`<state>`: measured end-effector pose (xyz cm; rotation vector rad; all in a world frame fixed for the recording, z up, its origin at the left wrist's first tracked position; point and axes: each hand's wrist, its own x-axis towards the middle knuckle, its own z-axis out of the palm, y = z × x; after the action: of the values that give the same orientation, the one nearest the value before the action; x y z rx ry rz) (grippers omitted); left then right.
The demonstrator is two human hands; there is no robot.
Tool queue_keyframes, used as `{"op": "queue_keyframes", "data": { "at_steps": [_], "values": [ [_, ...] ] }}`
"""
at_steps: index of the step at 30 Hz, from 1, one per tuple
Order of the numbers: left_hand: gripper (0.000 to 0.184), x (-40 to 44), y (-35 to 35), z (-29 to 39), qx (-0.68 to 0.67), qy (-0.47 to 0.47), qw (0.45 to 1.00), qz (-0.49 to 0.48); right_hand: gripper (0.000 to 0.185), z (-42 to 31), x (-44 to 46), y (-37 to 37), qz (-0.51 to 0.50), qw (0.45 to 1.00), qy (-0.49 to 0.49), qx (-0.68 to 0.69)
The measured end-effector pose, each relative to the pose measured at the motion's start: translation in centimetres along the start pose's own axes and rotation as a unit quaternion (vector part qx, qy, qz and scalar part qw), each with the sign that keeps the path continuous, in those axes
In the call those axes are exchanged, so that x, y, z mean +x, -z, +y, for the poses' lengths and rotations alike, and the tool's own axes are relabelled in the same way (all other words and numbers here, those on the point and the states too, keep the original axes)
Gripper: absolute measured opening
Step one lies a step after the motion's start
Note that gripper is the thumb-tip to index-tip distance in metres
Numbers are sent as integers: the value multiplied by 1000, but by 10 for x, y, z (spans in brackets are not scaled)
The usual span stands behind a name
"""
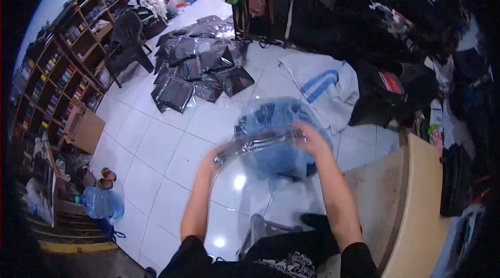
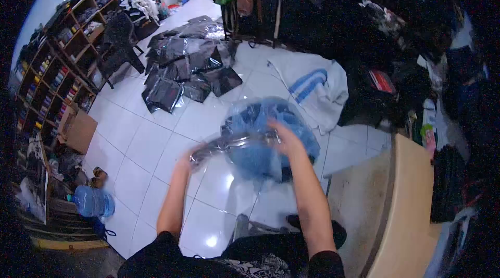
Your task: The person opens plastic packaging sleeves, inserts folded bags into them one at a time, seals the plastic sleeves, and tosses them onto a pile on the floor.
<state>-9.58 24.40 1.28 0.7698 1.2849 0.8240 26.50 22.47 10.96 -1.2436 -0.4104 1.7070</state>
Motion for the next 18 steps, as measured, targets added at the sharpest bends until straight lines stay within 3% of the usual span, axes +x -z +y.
{"op": "queue_keyframes", "data": {
  "at_steps": [1, 2, 4, 5, 6, 7, 8, 12, 14, 15, 18],
  "values": [
    [62, -2, -1, 81, -80, -16, 996, 38, 44, -51, 22, -36, -129, 990, 35, 34],
    [99, -21, 0, 164, -200, -129, 969, -73, 58, -95, 30, -74, -102, 987, 67, 102],
    [122, 19, 68, 256, -441, -92, 893, 16, 64, -154, -11, -131, -50, 971, 214, 90],
    [119, 28, 92, 285, -470, -154, 868, 42, 64, -167, -31, -141, -75, 961, 247, 95],
    [114, 33, 99, 300, -435, -270, 854, 95, 65, -172, -52, -141, -95, 949, 284, 98],
    [107, 31, 108, 307, -361, -329, 863, 127, 65, -170, -70, -136, -112, 936, 317, 99],
    [104, 23, 104, 308, -368, -327, 863, 115, 65, -163, -87, -125, -123, 937, 315, 86],
    [96, 16, 86, 238, -379, -293, 869, 124, 53, -88, -114, -47, -66, 957, 278, 41],
    [88, 40, 90, 162, -352, -207, 908, 91, 49, -43, -120, -13, 1, 969, 243, 32],
    [83, 26, 59, 133, -296, -200, 926, 121, 47, -25, -126, 2, 31, 974, 222, 30],
    [70, 44, 14, -1, -223, -43, 971, 71, 48, 13, -143, 39, 81, 974, 209, 25]
  ]
}}
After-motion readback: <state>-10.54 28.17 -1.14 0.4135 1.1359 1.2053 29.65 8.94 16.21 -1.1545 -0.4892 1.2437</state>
